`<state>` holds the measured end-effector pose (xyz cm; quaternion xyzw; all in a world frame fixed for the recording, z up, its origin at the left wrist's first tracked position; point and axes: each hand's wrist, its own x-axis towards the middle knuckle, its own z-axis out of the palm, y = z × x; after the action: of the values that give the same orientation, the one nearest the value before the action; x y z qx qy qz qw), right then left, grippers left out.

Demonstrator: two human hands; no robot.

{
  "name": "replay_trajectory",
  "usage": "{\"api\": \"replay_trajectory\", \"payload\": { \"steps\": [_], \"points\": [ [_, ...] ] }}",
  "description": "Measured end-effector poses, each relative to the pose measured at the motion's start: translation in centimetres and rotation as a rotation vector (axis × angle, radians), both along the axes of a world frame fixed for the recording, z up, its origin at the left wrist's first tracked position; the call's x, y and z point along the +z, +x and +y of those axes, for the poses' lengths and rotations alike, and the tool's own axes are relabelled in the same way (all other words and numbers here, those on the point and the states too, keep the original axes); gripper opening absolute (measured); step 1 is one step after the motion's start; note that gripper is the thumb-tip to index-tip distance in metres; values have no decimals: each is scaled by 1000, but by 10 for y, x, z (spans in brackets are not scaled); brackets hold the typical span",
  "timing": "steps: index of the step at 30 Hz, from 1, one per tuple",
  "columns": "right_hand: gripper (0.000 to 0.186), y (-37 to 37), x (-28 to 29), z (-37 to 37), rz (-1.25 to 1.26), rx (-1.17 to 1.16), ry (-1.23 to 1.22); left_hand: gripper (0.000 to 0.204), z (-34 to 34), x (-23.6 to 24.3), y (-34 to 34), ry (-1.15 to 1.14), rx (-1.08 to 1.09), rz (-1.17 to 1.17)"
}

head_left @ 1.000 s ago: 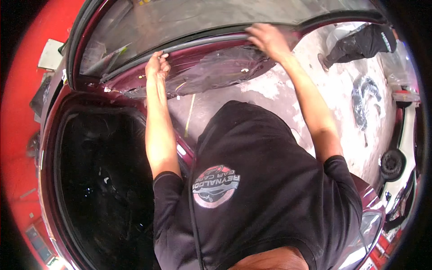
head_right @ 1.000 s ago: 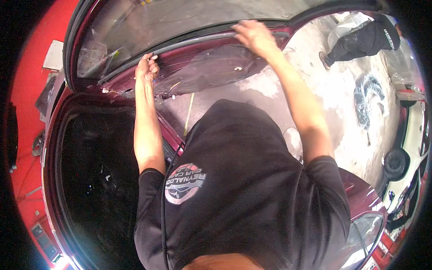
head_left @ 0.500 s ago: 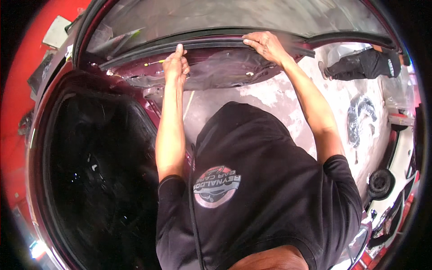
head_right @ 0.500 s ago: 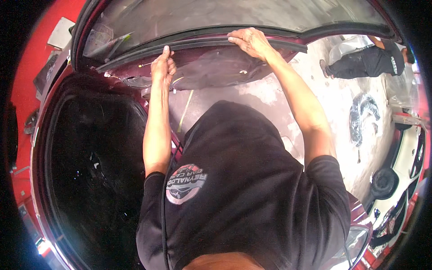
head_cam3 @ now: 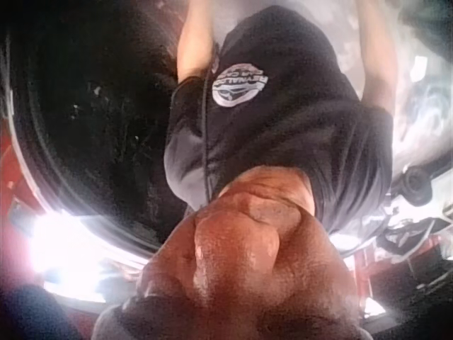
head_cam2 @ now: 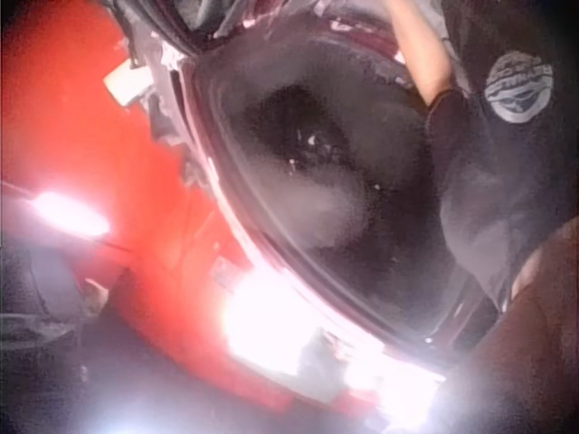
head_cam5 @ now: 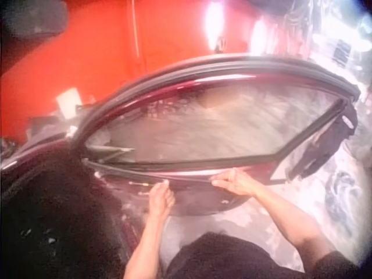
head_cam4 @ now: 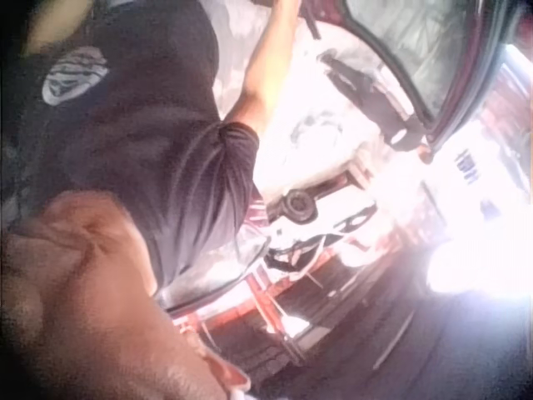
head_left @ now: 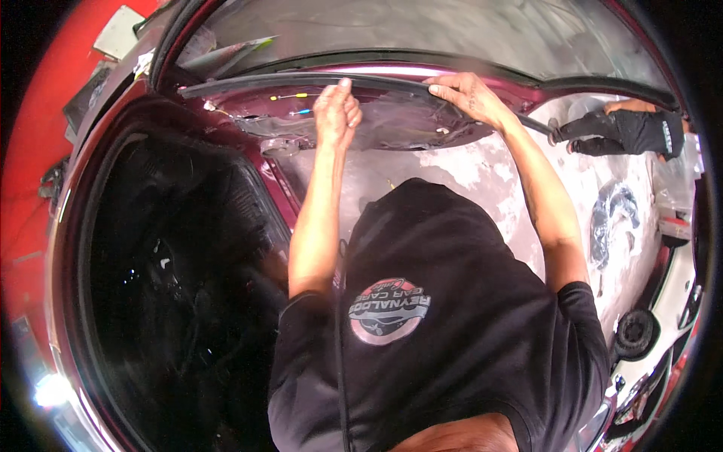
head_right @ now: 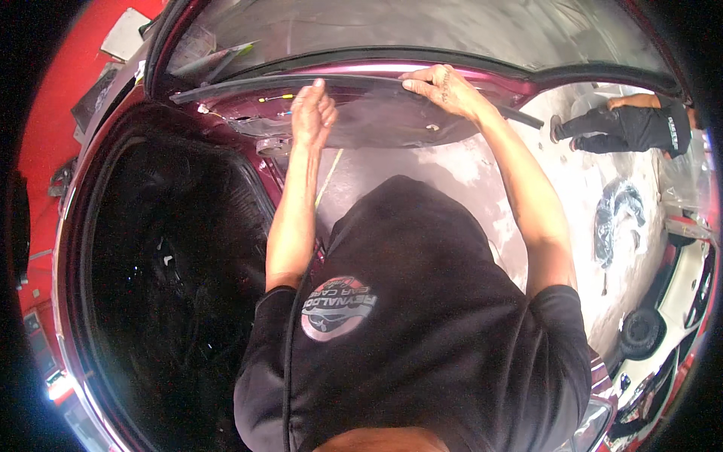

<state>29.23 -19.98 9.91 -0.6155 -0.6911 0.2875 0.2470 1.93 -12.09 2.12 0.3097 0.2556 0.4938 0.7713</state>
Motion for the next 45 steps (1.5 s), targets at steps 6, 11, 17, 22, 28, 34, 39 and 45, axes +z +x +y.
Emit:
{"api": "replay_trajectory", "payload": {
  "steps": [6,11,17,22,28,34,39,45],
  "points": [
    [43,-16,7,-4,180,-111,-196,31,-5,0,-3,26,-50,14],
    [41,-17,1,-2,58,-111,-88,31,-7,4,-7,28,-57,4],
    [41,-14,-8,1,-164,-43,191,31,-3,-1,-7,6,-72,-24],
    [40,-24,6,2,-163,-28,174,32,-1,-7,-8,-27,-82,-34],
    [37,-19,-2,3,-200,-25,268,29,0,-4,-6,-52,-62,81],
    [36,-19,-5,2,-315,-26,368,28,8,-8,-9,-105,1,114],
    [44,-17,-12,1,-417,-20,351,30,12,-13,-7,-160,-9,40],
    [38,-15,-8,16,-453,2,330,31,29,-20,6,-155,-33,-64]
  ]
}}
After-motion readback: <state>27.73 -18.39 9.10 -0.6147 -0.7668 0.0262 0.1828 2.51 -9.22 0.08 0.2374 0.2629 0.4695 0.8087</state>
